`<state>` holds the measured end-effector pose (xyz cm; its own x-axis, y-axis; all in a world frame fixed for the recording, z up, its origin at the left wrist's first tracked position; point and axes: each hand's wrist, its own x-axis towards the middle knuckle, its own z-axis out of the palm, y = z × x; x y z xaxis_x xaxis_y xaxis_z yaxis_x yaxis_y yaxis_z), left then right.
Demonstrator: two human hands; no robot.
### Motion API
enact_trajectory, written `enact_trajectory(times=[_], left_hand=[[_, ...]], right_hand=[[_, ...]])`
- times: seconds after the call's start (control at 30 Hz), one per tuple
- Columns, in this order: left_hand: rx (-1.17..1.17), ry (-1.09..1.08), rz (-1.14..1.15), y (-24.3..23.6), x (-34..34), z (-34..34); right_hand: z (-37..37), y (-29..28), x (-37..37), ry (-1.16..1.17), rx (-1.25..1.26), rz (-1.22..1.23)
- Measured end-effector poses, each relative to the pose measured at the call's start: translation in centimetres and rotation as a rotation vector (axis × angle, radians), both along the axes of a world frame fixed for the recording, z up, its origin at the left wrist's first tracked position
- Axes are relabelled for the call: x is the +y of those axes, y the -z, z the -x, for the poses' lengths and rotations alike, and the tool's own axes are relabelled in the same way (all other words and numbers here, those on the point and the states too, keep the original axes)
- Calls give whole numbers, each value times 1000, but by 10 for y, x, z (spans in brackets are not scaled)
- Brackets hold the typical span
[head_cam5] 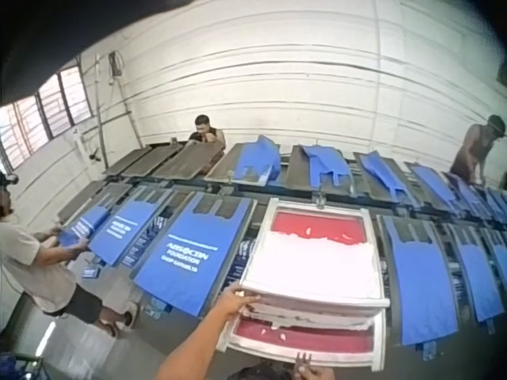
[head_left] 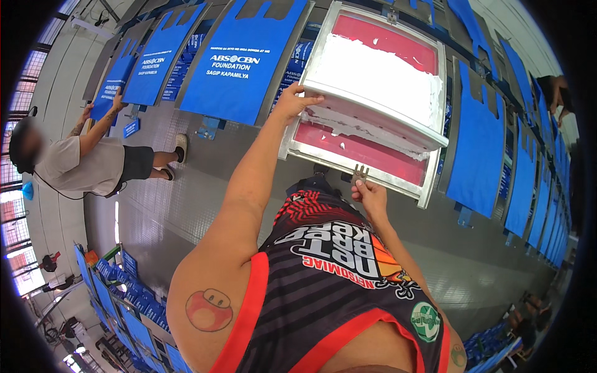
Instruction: Manually apply white ink to fabric using a screen printing frame and squeegee.
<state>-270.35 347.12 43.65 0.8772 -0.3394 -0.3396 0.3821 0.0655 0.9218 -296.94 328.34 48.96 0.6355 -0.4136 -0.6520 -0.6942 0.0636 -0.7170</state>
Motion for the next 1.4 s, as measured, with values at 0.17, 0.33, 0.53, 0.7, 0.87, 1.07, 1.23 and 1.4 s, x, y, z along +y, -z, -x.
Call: enact_trajectory(times=[0.17, 0.33, 0.53, 0.7, 0.87, 1.07, 1.23, 1.4], left_hand=[[-22, 1, -19, 0, -2, -4], [24, 29, -8, 10, 1, -3], [32, 54, 55, -1, 4, -3], [93, 93, 142, -5, 2, -5], [-622, 141, -518, -20, 12, -16], [-920, 997, -1060, -94, -25, -42], [-865, 890, -945, -102, -51, -107], [-1284, 458, -928, -40, -97, -164]], right_hand=[[-7, -2, -5, -36, 27, -25], [-5, -2, -7, -66, 42, 23], [-12, -8, -13, -180, 71, -1], [-19, -15, -24, -403, 215, 118], [-62, -85, -72, -629, 105, 384], [-129, -109, -154, -820, -268, 1521], [-175, -105, -188, -920, 356, 991], [-234, -45, -247, -669, -276, 1449]])
